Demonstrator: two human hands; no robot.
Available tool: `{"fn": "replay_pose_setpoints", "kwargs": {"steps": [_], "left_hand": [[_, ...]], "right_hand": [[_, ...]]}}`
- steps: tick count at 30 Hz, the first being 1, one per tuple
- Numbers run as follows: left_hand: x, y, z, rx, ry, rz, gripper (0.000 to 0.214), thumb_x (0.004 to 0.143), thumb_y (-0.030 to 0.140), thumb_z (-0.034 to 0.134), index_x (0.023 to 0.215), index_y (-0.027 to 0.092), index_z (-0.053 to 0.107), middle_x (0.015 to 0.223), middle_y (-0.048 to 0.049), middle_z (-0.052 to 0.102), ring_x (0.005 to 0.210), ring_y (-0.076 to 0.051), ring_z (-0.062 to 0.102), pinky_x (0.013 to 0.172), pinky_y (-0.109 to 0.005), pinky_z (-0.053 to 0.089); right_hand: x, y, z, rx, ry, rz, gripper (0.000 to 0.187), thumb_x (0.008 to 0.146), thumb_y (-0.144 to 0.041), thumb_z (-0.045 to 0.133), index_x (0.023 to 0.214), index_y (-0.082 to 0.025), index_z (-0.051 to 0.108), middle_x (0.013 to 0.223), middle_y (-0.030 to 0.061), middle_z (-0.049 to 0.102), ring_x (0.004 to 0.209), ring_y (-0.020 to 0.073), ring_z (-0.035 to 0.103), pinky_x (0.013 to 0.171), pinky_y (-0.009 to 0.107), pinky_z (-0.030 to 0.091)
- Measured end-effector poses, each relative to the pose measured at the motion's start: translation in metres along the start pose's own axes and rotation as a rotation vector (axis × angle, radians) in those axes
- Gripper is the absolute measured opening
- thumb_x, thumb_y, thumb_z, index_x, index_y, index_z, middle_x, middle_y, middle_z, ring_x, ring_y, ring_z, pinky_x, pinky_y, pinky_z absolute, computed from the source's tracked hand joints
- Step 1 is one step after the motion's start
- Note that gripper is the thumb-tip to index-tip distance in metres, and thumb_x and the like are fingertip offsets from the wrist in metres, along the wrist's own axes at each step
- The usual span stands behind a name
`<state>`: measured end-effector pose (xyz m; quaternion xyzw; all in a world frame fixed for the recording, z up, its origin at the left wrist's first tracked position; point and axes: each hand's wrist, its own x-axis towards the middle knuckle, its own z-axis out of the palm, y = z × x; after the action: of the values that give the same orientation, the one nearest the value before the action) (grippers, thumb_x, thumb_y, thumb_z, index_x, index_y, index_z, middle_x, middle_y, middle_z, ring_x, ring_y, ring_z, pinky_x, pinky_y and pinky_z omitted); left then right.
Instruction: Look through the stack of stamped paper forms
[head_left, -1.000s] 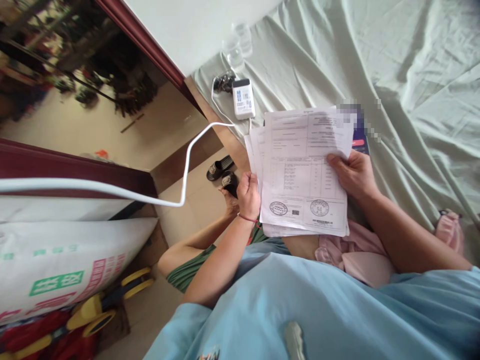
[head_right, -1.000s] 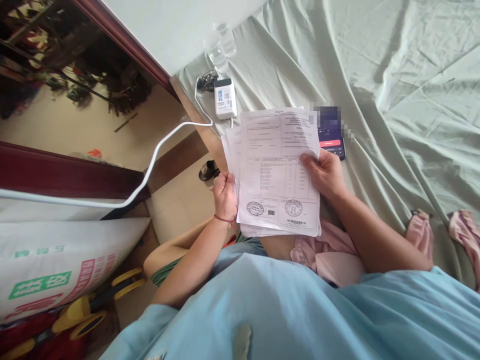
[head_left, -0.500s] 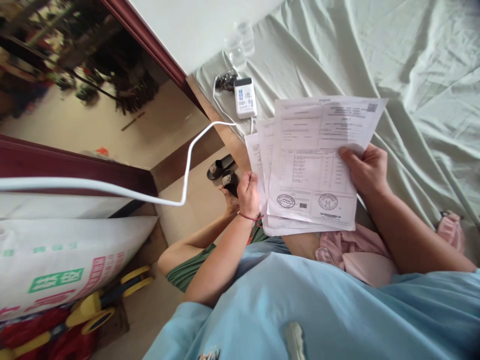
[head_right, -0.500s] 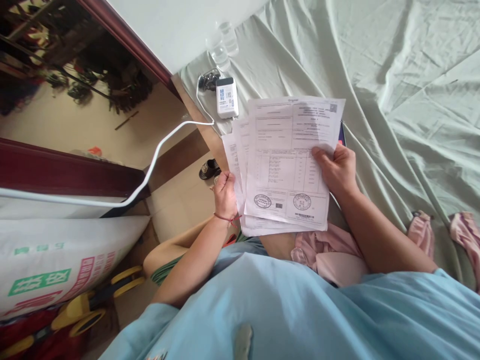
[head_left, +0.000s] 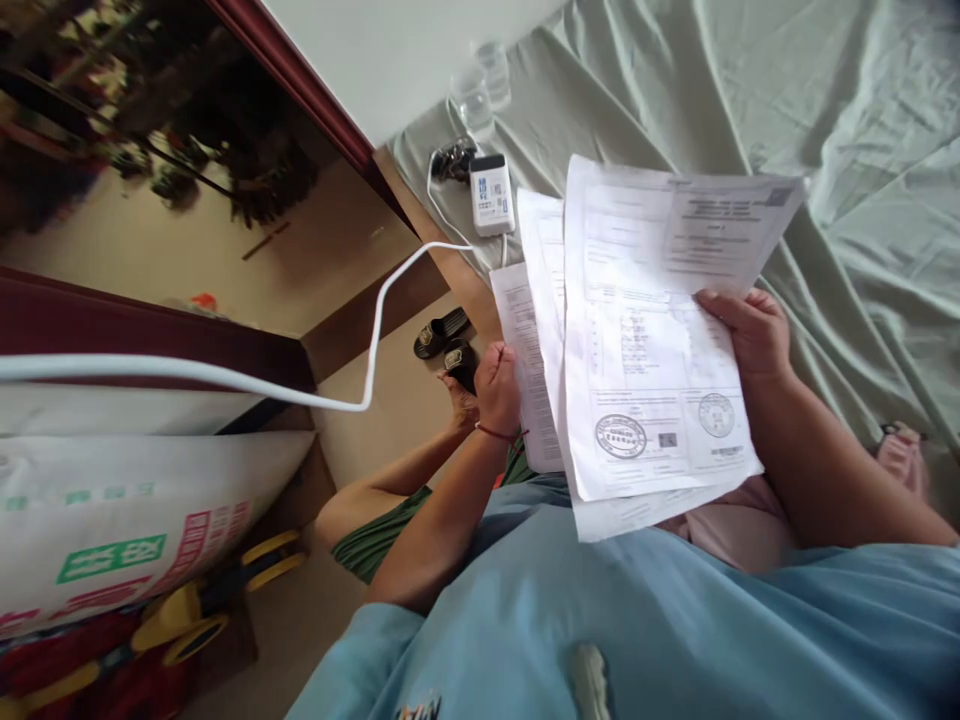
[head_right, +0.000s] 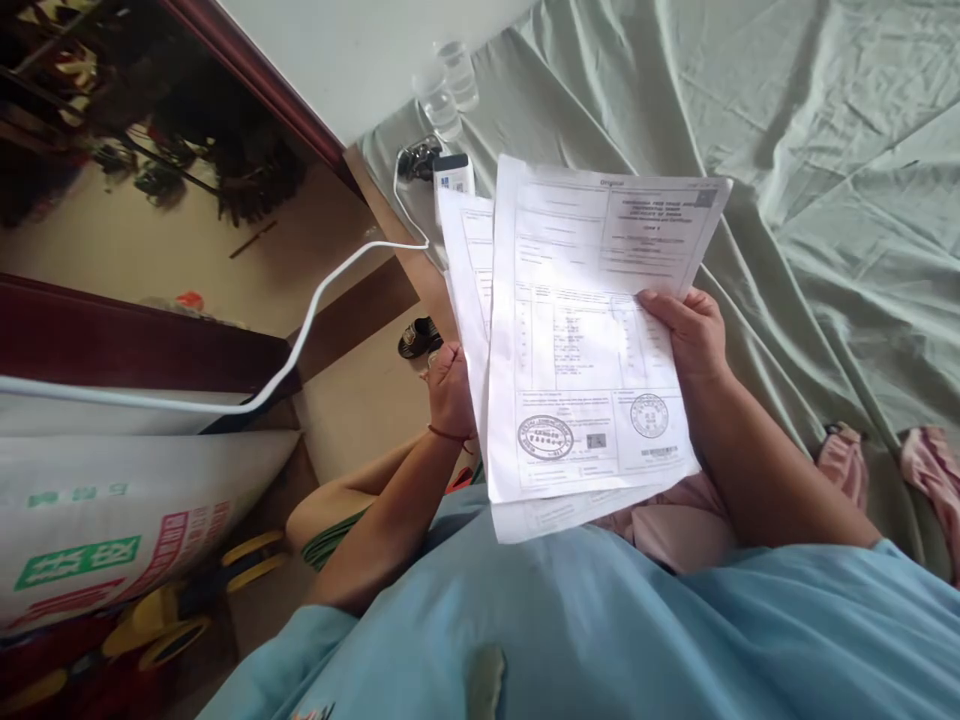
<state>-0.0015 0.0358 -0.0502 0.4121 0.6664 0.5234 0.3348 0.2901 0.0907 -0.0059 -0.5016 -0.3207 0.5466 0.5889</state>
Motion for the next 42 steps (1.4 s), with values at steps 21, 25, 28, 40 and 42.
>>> {"fn": "replay_pose_setpoints", "kwargs": {"steps": [21,25,28,40,42], "left_hand": [[-0.004,-0.010,0.001,-0.119,-0.021,0.074,0.039,0.099,0.057,0.063,0.084,0.021,0.063,0.075,0.0016,0.054,0.071,-0.015,0.049,0.068,-0.028,0.041],[-0.005,-0.011,0.001,-0.123,-0.017,0.093,0.041,0.099,0.059,0.062,0.083,0.021,0.063,0.072,0.0018,0.052,0.069,-0.014,0.048,0.067,-0.028,0.041],[-0.006,-0.010,0.002,-0.102,-0.001,0.117,0.043,0.098,0.061,0.062,0.083,0.021,0.063,0.073,0.0017,0.052,0.069,-0.015,0.049,0.067,-0.029,0.042],[-0.007,0.000,0.001,0.028,-0.027,0.142,0.048,0.098,0.067,0.057,0.087,0.021,0.063,0.077,0.0003,0.060,0.074,-0.016,0.054,0.071,-0.030,0.044],[-0.006,0.001,0.001,0.057,-0.025,0.144,0.045,0.100,0.065,0.056,0.087,0.022,0.063,0.078,-0.0001,0.061,0.075,-0.016,0.055,0.073,-0.031,0.044]], "right_hand": [[0.002,0.023,-0.011,-0.389,-0.210,-0.199,0.020,0.087,-0.049,0.081,0.093,-0.030,0.082,0.092,0.0015,0.080,0.078,0.0232,0.074,0.065,0.038,0.061],[0.001,0.023,-0.010,-0.407,-0.199,-0.211,0.018,0.088,-0.048,0.081,0.091,-0.031,0.081,0.090,0.0014,0.080,0.074,0.0226,0.073,0.060,0.037,0.060],[0.000,0.023,-0.008,-0.410,-0.200,-0.216,0.018,0.087,-0.050,0.081,0.090,-0.031,0.081,0.090,0.0014,0.080,0.072,0.0221,0.072,0.060,0.037,0.060],[-0.003,0.020,-0.003,-0.399,-0.207,-0.176,0.021,0.086,-0.051,0.081,0.088,-0.030,0.079,0.087,0.0020,0.079,0.070,0.0228,0.071,0.057,0.038,0.059],[-0.004,0.018,-0.001,-0.410,-0.198,-0.185,0.021,0.086,-0.051,0.081,0.089,-0.030,0.079,0.086,0.0011,0.078,0.071,0.0223,0.070,0.057,0.036,0.058]]}}
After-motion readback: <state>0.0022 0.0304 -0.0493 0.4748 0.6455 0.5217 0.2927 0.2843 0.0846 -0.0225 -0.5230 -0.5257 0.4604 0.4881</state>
